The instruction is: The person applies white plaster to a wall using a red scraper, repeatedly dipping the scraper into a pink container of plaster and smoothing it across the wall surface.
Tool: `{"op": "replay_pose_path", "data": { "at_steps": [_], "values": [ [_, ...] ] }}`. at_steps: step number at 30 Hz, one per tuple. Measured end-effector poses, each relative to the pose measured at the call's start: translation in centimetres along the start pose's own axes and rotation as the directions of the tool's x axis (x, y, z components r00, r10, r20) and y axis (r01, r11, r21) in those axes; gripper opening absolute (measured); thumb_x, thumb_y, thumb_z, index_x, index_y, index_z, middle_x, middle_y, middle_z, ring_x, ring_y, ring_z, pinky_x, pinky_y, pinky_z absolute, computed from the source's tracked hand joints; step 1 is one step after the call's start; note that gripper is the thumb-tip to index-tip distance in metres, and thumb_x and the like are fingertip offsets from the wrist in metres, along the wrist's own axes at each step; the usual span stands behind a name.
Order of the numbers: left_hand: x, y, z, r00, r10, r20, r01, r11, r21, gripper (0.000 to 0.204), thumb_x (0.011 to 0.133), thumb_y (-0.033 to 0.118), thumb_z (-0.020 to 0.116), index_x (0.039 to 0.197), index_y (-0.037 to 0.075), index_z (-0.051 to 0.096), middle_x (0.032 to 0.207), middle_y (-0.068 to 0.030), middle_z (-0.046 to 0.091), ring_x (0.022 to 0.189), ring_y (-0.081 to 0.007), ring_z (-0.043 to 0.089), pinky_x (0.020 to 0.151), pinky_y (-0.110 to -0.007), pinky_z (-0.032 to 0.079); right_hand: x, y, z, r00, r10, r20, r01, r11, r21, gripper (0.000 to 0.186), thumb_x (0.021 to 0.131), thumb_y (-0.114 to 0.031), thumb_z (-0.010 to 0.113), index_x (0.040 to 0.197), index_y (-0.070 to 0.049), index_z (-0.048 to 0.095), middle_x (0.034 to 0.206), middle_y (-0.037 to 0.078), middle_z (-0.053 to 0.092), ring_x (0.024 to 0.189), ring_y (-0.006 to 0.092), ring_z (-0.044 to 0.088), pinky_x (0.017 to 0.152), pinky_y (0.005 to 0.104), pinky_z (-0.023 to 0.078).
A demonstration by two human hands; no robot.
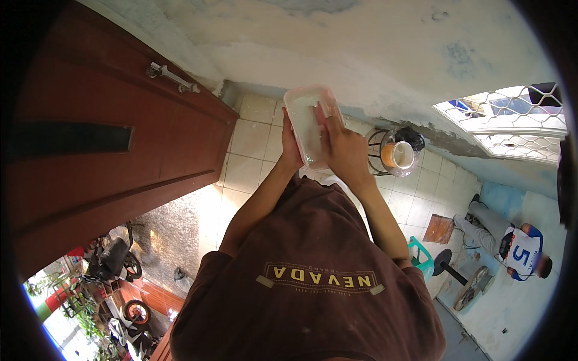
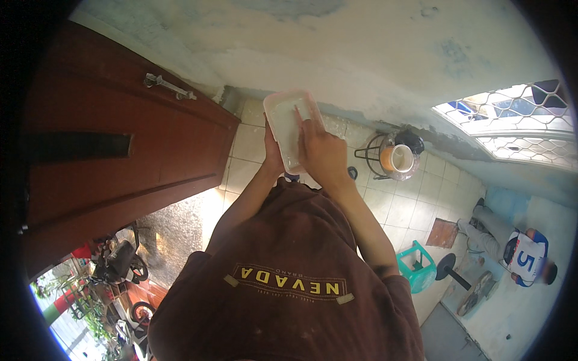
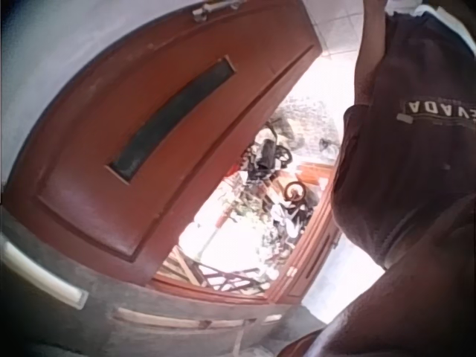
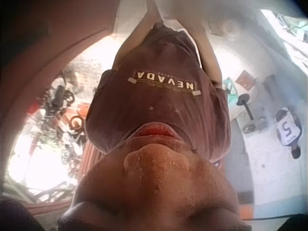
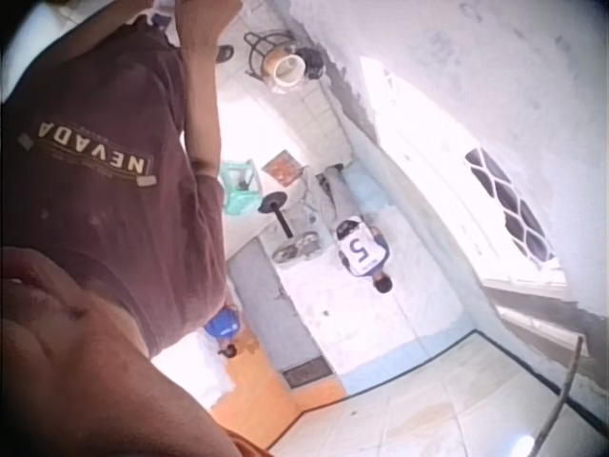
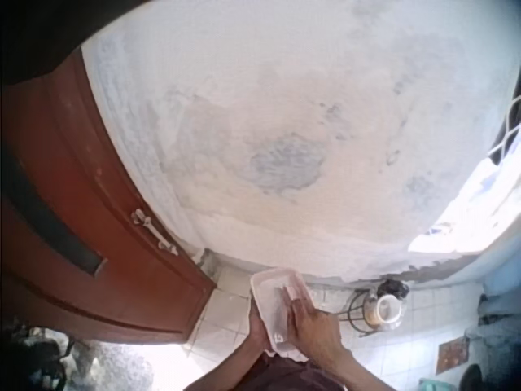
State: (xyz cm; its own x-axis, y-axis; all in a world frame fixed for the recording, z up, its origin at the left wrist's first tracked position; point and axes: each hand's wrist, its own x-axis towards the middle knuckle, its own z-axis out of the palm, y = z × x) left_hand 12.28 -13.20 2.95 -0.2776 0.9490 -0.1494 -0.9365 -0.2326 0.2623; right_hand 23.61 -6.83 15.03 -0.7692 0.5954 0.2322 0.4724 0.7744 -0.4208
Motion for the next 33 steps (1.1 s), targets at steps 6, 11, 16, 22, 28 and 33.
{"op": "replay_pose_path", "data": {
  "at_steps": [6,11,16,22,28,33],
  "values": [
    [-0.1,0.2,-1.1,1.0,-0.013,0.012,0.014,0.999,-0.037,0.08,0.101,0.074,0.03,0.153,0.015,0.042,0.143,-0.0112,0.056,0.129,-0.0294,0.058,0.108,-0.048,0.051,-0.2,-0.1,-0.6,0.99,-0.078,0.113,0.079,0.997,-0.004,0.013,0.096,-0.018,0.062,0.093,-0.006,0.06,0.064,0.017,0.065,0.055,0.0377,0.065,0.049,0.0473,0.05],
    [-0.1,0.5,1.2,1.0,0.017,0.006,-0.017,0.995,0.102,0.081,0.101,0.074,0.031,0.154,0.015,0.04,0.144,-0.0115,0.055,0.13,-0.0292,0.057,0.109,-0.048,0.05,1.1,0.9,-0.1,0.998,0.008,-0.06,-0.013,0.995,-0.096,0.014,0.091,-0.019,0.064,0.093,-0.006,0.06,0.061,0.012,0.066,0.052,0.0341,0.067,0.046,0.0461,0.052],
    [-0.3,0.1,0.3,0.999,-0.051,-0.018,0.051,0.998,-0.021,0.084,0.1,0.077,0.027,0.153,0.014,0.042,0.143,-0.0121,0.056,0.129,-0.0282,0.058,0.108,-0.046,0.05,0.2,-1.1,0.3,0.998,-0.067,0.001,0.067,0.997,-0.046,0.013,0.095,-0.019,0.062,0.095,-0.006,0.059,0.061,0.015,0.065,0.053,0.0368,0.065,0.048,0.0462,0.05],
    [-0.4,0.2,0.6,0.999,-0.02,-0.025,0.021,0.999,0.036,0.086,0.099,0.079,0.028,0.154,0.015,0.041,0.144,-0.0113,0.056,0.13,-0.0283,0.058,0.109,-0.046,0.05,0.9,0.0,-0.2,0.998,0.067,-0.016,-0.068,0.994,-0.088,0.014,0.094,-0.02,0.063,0.099,-0.007,0.061,0.061,0.016,0.065,0.053,0.0371,0.066,0.049,0.0479,0.051],
    [-0.9,0.2,0.0,0.999,-0.052,0.009,0.052,0.999,-0.009,0.086,0.098,0.079,0.028,0.154,0.015,0.041,0.144,-0.0112,0.056,0.129,-0.0281,0.058,0.109,-0.046,0.05,0.1,-1.1,1.2,0.988,-0.152,0.01,0.152,0.984,-0.088,0.027,0.089,-0.021,0.066,0.111,-0.005,0.065,0.057,0.013,0.064,0.051,0.035,0.066,0.047,0.0456,0.052],
    [-1.2,0.5,0.6,0.998,0.055,0.015,-0.056,0.993,0.1,0.084,0.1,0.077,0.027,0.154,0.014,0.041,0.143,-0.0121,0.056,0.128,-0.0284,0.059,0.109,-0.046,0.05,1.1,-0.4,-1.1,0.999,0.042,0.008,-0.042,0.998,-0.036,0.015,0.092,-0.021,0.063,0.092,-0.006,0.062,0.064,0.018,0.066,0.055,0.039,0.066,0.052,0.0501,0.053]
  ]
}}
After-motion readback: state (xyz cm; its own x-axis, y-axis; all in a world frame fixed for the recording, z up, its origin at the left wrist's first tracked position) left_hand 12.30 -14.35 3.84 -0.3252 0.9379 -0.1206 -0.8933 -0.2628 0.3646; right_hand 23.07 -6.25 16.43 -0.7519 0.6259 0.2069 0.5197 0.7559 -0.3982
